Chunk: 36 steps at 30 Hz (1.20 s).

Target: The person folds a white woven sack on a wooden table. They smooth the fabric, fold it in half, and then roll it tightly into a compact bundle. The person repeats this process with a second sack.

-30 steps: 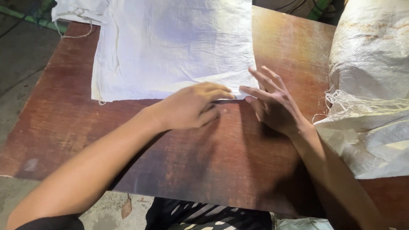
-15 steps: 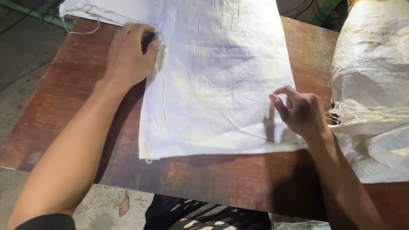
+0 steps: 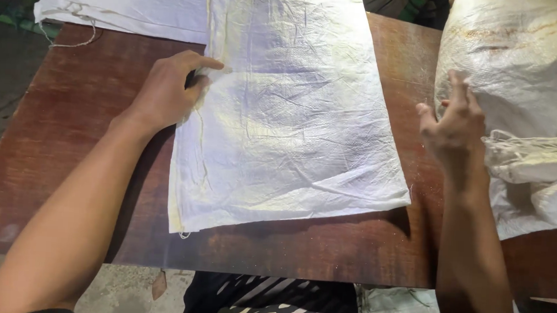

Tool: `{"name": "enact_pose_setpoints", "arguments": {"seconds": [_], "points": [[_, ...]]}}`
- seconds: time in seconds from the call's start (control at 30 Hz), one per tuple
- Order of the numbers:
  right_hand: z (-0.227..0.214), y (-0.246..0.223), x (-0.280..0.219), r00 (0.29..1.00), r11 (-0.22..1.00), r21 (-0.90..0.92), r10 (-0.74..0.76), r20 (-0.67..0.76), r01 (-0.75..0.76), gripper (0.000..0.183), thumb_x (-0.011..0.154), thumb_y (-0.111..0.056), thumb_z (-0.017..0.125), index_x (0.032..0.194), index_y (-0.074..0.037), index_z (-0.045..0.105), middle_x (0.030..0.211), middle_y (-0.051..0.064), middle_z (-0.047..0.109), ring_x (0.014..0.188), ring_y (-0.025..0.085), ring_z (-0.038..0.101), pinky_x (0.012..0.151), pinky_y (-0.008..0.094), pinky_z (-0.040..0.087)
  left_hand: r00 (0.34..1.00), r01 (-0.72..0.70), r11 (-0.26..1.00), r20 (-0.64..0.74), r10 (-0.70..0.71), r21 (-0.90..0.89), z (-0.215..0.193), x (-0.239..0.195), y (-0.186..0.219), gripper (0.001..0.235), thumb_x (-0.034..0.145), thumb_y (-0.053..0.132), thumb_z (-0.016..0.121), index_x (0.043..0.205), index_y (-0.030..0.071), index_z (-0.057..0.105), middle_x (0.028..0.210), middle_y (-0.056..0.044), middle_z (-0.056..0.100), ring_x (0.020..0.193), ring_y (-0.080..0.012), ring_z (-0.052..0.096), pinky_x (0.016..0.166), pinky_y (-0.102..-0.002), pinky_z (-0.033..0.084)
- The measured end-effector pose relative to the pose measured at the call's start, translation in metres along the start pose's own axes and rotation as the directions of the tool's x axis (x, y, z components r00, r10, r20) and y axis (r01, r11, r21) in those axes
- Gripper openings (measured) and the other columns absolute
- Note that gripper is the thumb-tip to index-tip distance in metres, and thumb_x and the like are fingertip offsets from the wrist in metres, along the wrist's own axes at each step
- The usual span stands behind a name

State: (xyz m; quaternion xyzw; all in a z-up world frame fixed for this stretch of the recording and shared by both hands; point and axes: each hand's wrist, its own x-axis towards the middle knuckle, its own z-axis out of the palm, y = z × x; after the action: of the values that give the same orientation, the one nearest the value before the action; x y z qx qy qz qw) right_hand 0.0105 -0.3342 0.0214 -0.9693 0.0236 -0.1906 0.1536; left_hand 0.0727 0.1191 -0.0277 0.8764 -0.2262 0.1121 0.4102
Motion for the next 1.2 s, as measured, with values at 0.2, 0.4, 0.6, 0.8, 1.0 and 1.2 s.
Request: {"name": "enact_pose_setpoints", "arguments": {"seconds": [0.2,0.4,0.6,0.8,1.0,1.2], "points": [[0.001,0.037,0.008,0.986,0.964,-0.241,0.079,-0.144,-0.113,0.036,0.104,-0.020,0.071,0.135,-0.003,0.067,0.102,0.017,0.076,0.083,0.026,0.074,0.079,0.039,0.059,0.998,0.031,0.999,0.061,-0.029,-0.040,-0.001,0.002,0.007,0.035,0.096,-0.001,0.062,0.127,0.011,0.072,0.112,-0.015,0.074,0.085,-0.0294,0.068,0.078,-0.041,0.053],[-0.018,-0.025,-0.001,0.962,0.945,-0.316,0.158,0.221,-0.083,0.037,0.106,-0.009,0.057,0.143,-0.009,0.061,0.120,0.018,0.073,0.081,0.035,0.073,0.063,0.043,0.061,0.944,0.229,0.972,0.231,-0.236,0.054,-0.007,0.003,0.016,0.045,0.098,-0.004,0.055,0.134,0.018,0.071,0.118,-0.018,0.074,0.107,-0.0376,0.064,0.092,-0.045,0.050],[0.022,0.021,0.004,0.821,0.845,-0.045,-0.503,0.272,0.533,0.035,0.097,0.000,0.058,0.129,-0.005,0.069,0.146,0.021,0.060,0.126,0.037,0.061,0.098,0.044,0.055,0.989,-0.070,0.974,0.144,0.039,0.215,0.008,0.002,-0.008,0.051,0.084,0.000,0.071,0.130,0.021,0.071,0.152,-0.015,0.047,0.139,-0.0369,0.042,0.113,-0.048,0.038],[0.027,0.017,-0.002,0.924,0.943,0.032,-0.332,0.187,0.332,0.018,0.098,-0.014,0.067,0.113,-0.011,0.077,0.122,0.012,0.075,0.115,0.028,0.070,0.095,0.039,0.059,0.990,-0.054,0.971,0.142,0.021,0.234,0.011,0.002,-0.017,0.049,0.083,0.000,0.073,0.126,0.024,0.073,0.159,-0.011,0.042,0.144,-0.0357,0.037,0.119,-0.048,0.035],[0.040,0.027,-0.004,0.899,0.901,-0.015,-0.431,0.080,0.433,0.020,0.101,-0.024,0.074,0.114,-0.009,0.076,0.112,0.014,0.077,0.113,0.031,0.072,0.098,0.043,0.059,0.999,0.015,0.999,0.041,-0.017,0.048,0.012,0.006,-0.030,0.041,0.093,0.002,0.063,0.131,0.013,0.070,0.136,-0.016,0.064,0.123,-0.0309,0.059,0.105,-0.043,0.047],[0.046,-0.011,-0.010,0.817,0.838,0.070,-0.544,0.191,0.542,0.045,0.094,-0.040,0.073,0.126,-0.008,0.070,0.138,0.018,0.065,0.131,0.038,0.057,0.106,0.053,0.050,0.980,0.196,0.980,-0.030,-0.197,-0.036,0.012,0.011,-0.018,0.049,0.085,0.021,0.081,0.128,0.002,0.066,0.104,-0.014,0.075,0.095,-0.0259,0.072,0.086,-0.039,0.055]]}}
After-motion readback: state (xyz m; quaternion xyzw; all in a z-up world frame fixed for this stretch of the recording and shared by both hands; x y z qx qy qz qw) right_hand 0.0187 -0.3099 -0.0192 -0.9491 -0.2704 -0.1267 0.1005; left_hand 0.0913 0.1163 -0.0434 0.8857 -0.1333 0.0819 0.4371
